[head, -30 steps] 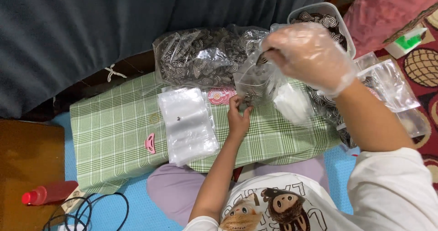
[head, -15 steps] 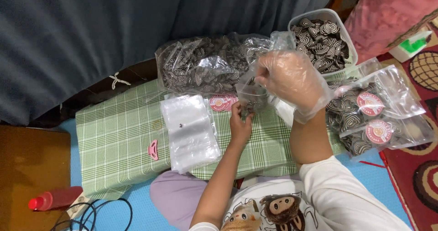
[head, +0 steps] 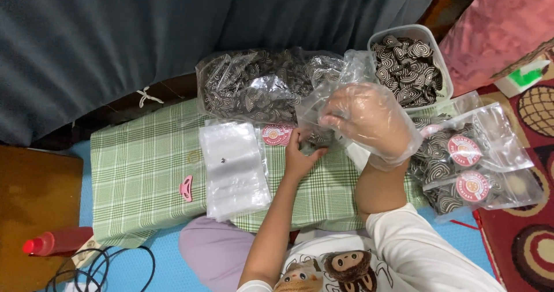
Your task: Packing individual snacks into small plastic bags and organizing them on a workspace.
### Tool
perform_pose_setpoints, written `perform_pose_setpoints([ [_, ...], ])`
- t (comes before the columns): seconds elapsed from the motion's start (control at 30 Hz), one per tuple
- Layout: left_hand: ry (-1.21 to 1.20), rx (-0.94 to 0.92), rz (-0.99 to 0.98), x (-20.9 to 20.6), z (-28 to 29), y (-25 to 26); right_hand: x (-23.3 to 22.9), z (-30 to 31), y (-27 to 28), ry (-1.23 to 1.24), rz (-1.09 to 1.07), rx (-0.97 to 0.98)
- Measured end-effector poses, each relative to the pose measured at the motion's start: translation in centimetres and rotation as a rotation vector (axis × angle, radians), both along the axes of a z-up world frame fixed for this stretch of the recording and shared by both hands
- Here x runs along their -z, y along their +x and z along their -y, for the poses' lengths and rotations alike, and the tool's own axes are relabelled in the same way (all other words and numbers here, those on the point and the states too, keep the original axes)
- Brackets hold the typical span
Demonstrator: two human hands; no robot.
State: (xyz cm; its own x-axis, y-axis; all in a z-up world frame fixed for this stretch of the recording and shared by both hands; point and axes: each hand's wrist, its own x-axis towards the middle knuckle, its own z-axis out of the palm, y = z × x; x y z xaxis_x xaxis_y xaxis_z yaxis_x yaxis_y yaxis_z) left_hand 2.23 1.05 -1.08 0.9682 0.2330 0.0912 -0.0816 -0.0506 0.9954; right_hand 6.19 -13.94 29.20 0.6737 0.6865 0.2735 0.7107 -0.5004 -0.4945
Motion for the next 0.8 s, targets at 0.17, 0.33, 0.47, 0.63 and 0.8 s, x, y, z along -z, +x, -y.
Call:
perform_pose_setpoints([
  [0.17,0.029,0.036,-0.061,2.0,-0.2,1.5,1.7,0.4,0.8,0.084,0.075,-0.073],
  [0.33,0.067,0.039,-0.009,0.5,-0.3,1.7,1.0,0.7,0.7,0.040,0.018,-0.085],
  [0.47,0.071,-0.081,0.024,-0.3,0.4,0.8,1.4,0.7,0.5,0.002,-0.015,-0.121],
  [0.63,0.021,-0.070,-0.029,4.3,0.2,0.0,2.0,0.9,0.7,0.099,0.034,-0.127],
  [0.8,0.001,-0.073,-0.050,5.1,0.0,0.2,5.9,5.1,3.6,0.370,0.304,0.183],
])
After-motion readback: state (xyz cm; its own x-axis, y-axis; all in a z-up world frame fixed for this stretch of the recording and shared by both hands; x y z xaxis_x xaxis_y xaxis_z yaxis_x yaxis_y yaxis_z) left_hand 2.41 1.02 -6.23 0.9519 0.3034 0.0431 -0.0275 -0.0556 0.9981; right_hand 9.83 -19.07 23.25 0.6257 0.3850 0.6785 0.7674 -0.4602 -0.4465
